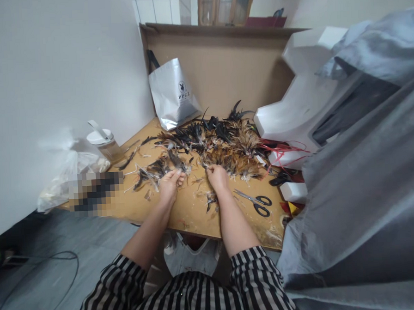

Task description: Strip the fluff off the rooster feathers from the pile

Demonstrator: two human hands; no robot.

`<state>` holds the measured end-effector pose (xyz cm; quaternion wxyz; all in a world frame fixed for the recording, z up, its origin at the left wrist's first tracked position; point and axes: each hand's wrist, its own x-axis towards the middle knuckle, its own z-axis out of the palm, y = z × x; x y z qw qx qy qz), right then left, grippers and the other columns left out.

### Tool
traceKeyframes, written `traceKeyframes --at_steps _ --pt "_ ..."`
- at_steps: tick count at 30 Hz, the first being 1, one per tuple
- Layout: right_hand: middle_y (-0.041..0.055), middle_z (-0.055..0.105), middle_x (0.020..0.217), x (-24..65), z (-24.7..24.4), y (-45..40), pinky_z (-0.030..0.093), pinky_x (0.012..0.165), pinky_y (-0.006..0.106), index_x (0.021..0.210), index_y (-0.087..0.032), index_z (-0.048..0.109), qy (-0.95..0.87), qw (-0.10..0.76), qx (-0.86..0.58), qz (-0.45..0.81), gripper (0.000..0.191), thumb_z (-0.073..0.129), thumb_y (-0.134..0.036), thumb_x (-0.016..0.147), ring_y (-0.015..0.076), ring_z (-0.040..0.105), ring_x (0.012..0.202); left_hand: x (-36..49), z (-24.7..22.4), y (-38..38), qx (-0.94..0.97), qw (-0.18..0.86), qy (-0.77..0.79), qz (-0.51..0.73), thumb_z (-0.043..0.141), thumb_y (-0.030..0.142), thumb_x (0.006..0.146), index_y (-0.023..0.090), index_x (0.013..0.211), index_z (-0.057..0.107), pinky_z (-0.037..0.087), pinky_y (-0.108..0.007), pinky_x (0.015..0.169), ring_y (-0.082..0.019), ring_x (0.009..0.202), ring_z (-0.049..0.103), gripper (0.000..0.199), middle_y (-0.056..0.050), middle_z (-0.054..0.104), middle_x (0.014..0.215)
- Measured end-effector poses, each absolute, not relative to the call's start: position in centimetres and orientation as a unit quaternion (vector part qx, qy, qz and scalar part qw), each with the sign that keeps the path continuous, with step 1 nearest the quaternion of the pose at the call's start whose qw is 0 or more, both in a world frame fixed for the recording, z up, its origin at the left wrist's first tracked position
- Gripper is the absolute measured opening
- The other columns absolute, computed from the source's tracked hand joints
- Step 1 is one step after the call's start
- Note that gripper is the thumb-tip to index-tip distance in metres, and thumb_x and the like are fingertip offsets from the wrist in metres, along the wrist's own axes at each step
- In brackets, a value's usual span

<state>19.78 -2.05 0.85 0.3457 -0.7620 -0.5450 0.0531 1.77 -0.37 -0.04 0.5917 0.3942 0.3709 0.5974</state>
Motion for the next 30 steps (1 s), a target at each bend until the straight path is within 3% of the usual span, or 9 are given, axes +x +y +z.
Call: traceKeyframes --at_steps 3,8,16,21,26,30 --pt "0.0048 0.063 0.089 19.5 1.3 -2.4 0.037 0.067 0.025 0.086 -0.022 0.065 -0.553 0.299 -0.777 0.033 0.023 0.048 -0.032 0.073 0.0179 0.056 0.081 1.7 -0.1 -0.2 0.377 0.594 0.366 0.609 0.066 0.032 0.063 0.012 0.069 0.061 0.034 -0.016 0.043 -0.005 0.046 0.049 0.021 -0.005 0.064 0.065" --pt "0.0036 0.062 0.092 18.1 2.1 -2.8 0.037 0.072 0.023 0.086 -0.023 0.064 -0.594 0.292 -0.749 0.023 0.023 0.045 -0.031 0.077 0.0159 0.055 0.085 1.4 -0.2 0.2 0.338 0.594 0.358 0.636 0.067 0.031 0.061 0.012 0.069 0.061 0.033 -0.015 0.042 -0.004 0.046 0.049 0.023 -0.005 0.064 0.066" --pt "0.0040 0.066 0.078 14.3 3.3 -1.4 0.035 0.061 0.022 0.075 -0.021 0.067 -0.628 0.245 -0.734 0.083 0.024 0.047 -0.033 0.075 0.0150 0.056 0.073 1.4 0.0 0.4 0.301 0.593 0.354 0.658 0.068 0.031 0.058 0.011 0.069 0.060 0.033 -0.015 0.043 -0.004 0.046 0.050 0.025 -0.003 0.063 0.064" --pt "0.0045 0.064 0.070 14.1 3.4 0.7 0.034 0.056 0.021 0.069 -0.018 0.067 -0.602 0.257 -0.746 0.121 0.024 0.049 -0.034 0.073 0.0140 0.056 0.065 1.3 -0.1 0.5 0.292 0.592 0.351 0.664 0.067 0.032 0.060 0.011 0.070 0.059 0.034 -0.015 0.044 -0.004 0.047 0.050 0.025 -0.003 0.062 0.064" --pt "0.0032 0.060 0.060 14.1 3.4 2.1 0.034 0.054 0.021 0.062 -0.017 0.065 -0.595 0.250 -0.751 0.140 0.039 0.048 -0.052 0.070 0.0132 0.053 0.058 1.3 -0.1 0.5 0.294 0.581 0.355 0.671 0.066 0.033 0.061 0.011 0.071 0.059 0.035 -0.016 0.044 -0.004 0.047 0.050 0.025 -0.003 0.062 0.065" --pt "0.0026 0.062 0.069 13.1 3.6 2.1 0.036 0.057 0.021 0.071 -0.019 0.065 -0.611 0.285 -0.726 0.132 0.035 0.049 -0.051 0.070 0.0130 0.054 0.063 1.0 -0.1 0.6 0.304 0.541 0.360 0.697 0.064 0.033 0.063 0.011 0.072 0.059 0.036 -0.016 0.044 -0.004 0.047 0.050 0.024 -0.003 0.062 0.065"
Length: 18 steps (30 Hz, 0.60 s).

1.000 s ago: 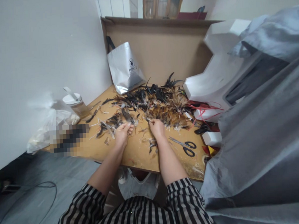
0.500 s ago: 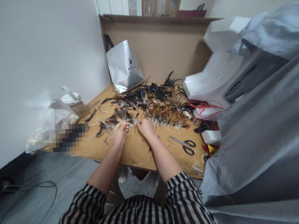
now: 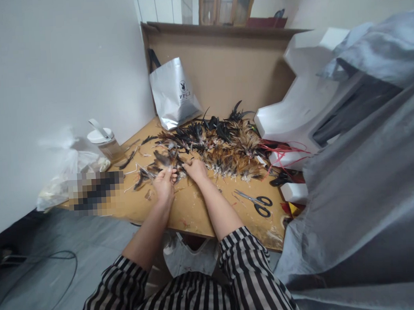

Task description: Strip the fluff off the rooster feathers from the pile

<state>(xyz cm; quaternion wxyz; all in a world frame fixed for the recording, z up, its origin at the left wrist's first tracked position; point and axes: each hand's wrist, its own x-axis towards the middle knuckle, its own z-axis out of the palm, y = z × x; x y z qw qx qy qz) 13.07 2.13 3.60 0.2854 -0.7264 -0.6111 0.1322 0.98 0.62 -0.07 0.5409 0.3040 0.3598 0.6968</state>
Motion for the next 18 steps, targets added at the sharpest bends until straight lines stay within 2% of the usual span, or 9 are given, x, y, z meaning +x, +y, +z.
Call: traceKeyframes --at_steps 3,10,14,18 --pt "0.0025 0.063 0.075 12.0 3.5 1.8 0.037 0.059 0.023 0.078 -0.021 0.064 -0.624 0.280 -0.718 0.129 0.030 0.051 -0.047 0.069 0.0145 0.055 0.067 0.6 0.0 0.8 0.304 0.498 0.364 0.726 0.062 0.034 0.065 0.011 0.072 0.058 0.037 -0.016 0.044 -0.005 0.046 0.050 0.024 -0.003 0.062 0.065" --pt "0.0106 0.064 0.078 11.4 2.6 0.8 0.039 0.066 0.028 0.074 -0.019 0.066 -0.634 0.185 -0.745 0.093 0.020 0.049 -0.029 0.073 0.0213 0.058 0.076 0.3 0.4 0.8 0.290 0.481 0.374 0.738 0.061 0.037 0.066 0.012 0.073 0.056 0.037 -0.017 0.045 -0.005 0.047 0.050 0.027 -0.003 0.061 0.067" --pt "0.0093 0.063 0.079 12.1 2.9 0.3 0.039 0.068 0.028 0.077 -0.019 0.065 -0.617 0.195 -0.754 0.109 0.020 0.050 -0.032 0.073 0.0211 0.058 0.078 0.0 0.3 0.9 0.289 0.483 0.370 0.739 0.061 0.038 0.066 0.013 0.072 0.056 0.038 -0.018 0.046 -0.005 0.047 0.050 0.027 -0.002 0.062 0.068" --pt "0.0041 0.064 0.081 11.9 4.0 0.2 0.039 0.066 0.026 0.086 -0.023 0.063 -0.626 0.252 -0.729 0.114 0.025 0.052 -0.040 0.072 0.0186 0.057 0.077 -0.4 0.0 1.3 0.283 0.475 0.384 0.740 0.059 0.040 0.066 0.014 0.073 0.055 0.038 -0.018 0.046 -0.005 0.046 0.051 0.028 -0.001 0.061 0.066"
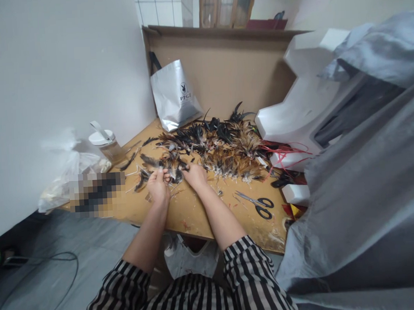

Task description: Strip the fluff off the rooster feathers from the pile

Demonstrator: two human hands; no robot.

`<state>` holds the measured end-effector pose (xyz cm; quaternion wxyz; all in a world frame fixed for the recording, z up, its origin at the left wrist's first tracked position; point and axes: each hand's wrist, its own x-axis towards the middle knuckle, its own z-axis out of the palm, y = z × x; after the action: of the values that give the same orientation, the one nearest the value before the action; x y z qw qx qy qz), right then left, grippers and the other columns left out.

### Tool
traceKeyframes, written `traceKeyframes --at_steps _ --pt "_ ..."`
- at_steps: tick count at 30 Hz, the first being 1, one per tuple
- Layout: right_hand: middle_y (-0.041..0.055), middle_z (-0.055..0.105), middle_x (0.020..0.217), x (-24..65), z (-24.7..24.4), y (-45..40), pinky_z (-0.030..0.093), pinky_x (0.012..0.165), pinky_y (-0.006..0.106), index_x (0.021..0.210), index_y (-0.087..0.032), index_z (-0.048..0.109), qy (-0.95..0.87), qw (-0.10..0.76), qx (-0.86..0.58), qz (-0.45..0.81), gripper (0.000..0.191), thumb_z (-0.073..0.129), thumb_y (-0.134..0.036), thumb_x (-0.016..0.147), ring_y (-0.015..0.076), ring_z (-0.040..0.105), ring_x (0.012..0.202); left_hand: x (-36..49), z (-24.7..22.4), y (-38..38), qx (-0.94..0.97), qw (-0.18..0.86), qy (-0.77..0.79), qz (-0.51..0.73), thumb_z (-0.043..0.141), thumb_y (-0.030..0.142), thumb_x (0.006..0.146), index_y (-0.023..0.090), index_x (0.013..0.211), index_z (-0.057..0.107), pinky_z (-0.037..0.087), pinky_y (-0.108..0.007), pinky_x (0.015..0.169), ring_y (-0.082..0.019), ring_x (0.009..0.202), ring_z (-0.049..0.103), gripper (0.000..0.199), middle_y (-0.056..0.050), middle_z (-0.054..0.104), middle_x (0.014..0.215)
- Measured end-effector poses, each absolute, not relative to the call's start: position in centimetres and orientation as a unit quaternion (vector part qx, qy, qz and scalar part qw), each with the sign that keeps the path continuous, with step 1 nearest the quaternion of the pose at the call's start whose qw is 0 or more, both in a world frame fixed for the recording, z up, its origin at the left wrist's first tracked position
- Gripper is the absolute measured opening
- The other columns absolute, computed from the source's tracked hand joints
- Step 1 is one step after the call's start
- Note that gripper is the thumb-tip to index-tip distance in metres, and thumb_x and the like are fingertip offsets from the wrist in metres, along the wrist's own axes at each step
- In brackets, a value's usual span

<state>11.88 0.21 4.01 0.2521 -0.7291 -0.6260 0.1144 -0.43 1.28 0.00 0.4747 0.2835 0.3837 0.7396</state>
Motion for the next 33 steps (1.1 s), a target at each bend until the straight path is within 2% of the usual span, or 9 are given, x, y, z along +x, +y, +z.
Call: traceKeyframes --at_steps 3,6,10,14,18,22,29,33 --pt "0.0027 0.065 0.081 10.7 4.7 0.9 0.039 0.065 0.025 0.081 -0.024 0.065 -0.636 0.270 -0.714 0.111 0.028 0.047 -0.045 0.075 0.0169 0.057 0.076 -0.6 -0.1 1.4 0.287 0.471 0.394 0.735 0.058 0.041 0.067 0.014 0.073 0.055 0.038 -0.018 0.046 -0.005 0.045 0.050 0.028 -0.001 0.061 0.064" --pt "0.0059 0.065 0.080 9.2 4.9 1.9 0.038 0.064 0.025 0.078 -0.021 0.066 -0.642 0.235 -0.723 0.094 0.036 0.048 -0.051 0.071 0.0184 0.058 0.077 -0.5 -0.1 1.4 0.290 0.471 0.388 0.737 0.059 0.040 0.066 0.013 0.073 0.055 0.038 -0.018 0.046 -0.005 0.046 0.049 0.028 -0.002 0.061 0.066" --pt "0.0111 0.066 0.076 7.9 4.4 3.0 0.037 0.059 0.024 0.072 -0.016 0.067 -0.641 0.180 -0.740 0.099 0.031 0.053 -0.044 0.067 0.0193 0.059 0.072 -0.4 -0.2 1.4 0.291 0.472 0.381 0.740 0.060 0.039 0.066 0.012 0.073 0.055 0.037 -0.017 0.045 -0.005 0.047 0.050 0.028 -0.003 0.062 0.068" --pt "0.0047 0.063 0.065 8.7 3.9 3.6 0.034 0.053 0.021 0.063 -0.018 0.066 -0.624 0.251 -0.726 0.145 0.021 0.053 -0.034 0.066 0.0139 0.055 0.062 -0.5 -0.4 1.5 0.301 0.477 0.389 0.728 0.059 0.039 0.067 0.012 0.074 0.056 0.038 -0.017 0.045 -0.005 0.048 0.051 0.028 -0.004 0.062 0.069" --pt "-0.0017 0.051 0.048 11.5 4.2 3.2 0.029 0.045 0.019 0.054 -0.015 0.060 -0.588 0.380 -0.672 0.242 0.027 0.054 -0.040 0.063 0.0083 0.042 0.045 -0.3 -0.6 1.6 0.304 0.485 0.378 0.727 0.060 0.037 0.066 0.012 0.074 0.057 0.039 -0.017 0.045 -0.006 0.048 0.052 0.027 -0.004 0.063 0.069" --pt "-0.0040 0.046 0.044 14.9 4.8 1.5 0.026 0.043 0.019 0.052 -0.014 0.058 -0.538 0.469 -0.625 0.316 0.029 0.059 -0.042 0.058 0.0062 0.034 0.041 0.1 -0.3 1.3 0.314 0.493 0.380 0.717 0.062 0.035 0.065 0.012 0.073 0.058 0.038 -0.017 0.044 -0.006 0.048 0.052 0.025 -0.003 0.063 0.069" --pt "-0.0046 0.039 0.038 18.7 2.8 -0.7 0.021 0.039 0.020 0.049 -0.014 0.056 -0.531 0.437 -0.653 0.318 0.046 0.055 -0.059 0.060 0.0060 0.028 0.037 1.0 0.1 0.5 0.354 0.522 0.386 0.673 0.064 0.034 0.064 0.012 0.069 0.058 0.036 -0.017 0.042 -0.006 0.045 0.051 0.024 -0.003 0.063 0.065" --pt "-0.0026 0.046 0.043 18.9 1.3 -0.8 0.026 0.042 0.020 0.055 -0.013 0.060 -0.522 0.460 -0.669 0.263 0.047 0.048 -0.058 0.066 0.0075 0.035 0.041 1.3 0.1 0.3 0.370 0.545 0.381 0.649 0.065 0.035 0.063 0.012 0.069 0.059 0.035 -0.017 0.041 -0.005 0.043 0.050 0.024 -0.002 0.061 0.061"
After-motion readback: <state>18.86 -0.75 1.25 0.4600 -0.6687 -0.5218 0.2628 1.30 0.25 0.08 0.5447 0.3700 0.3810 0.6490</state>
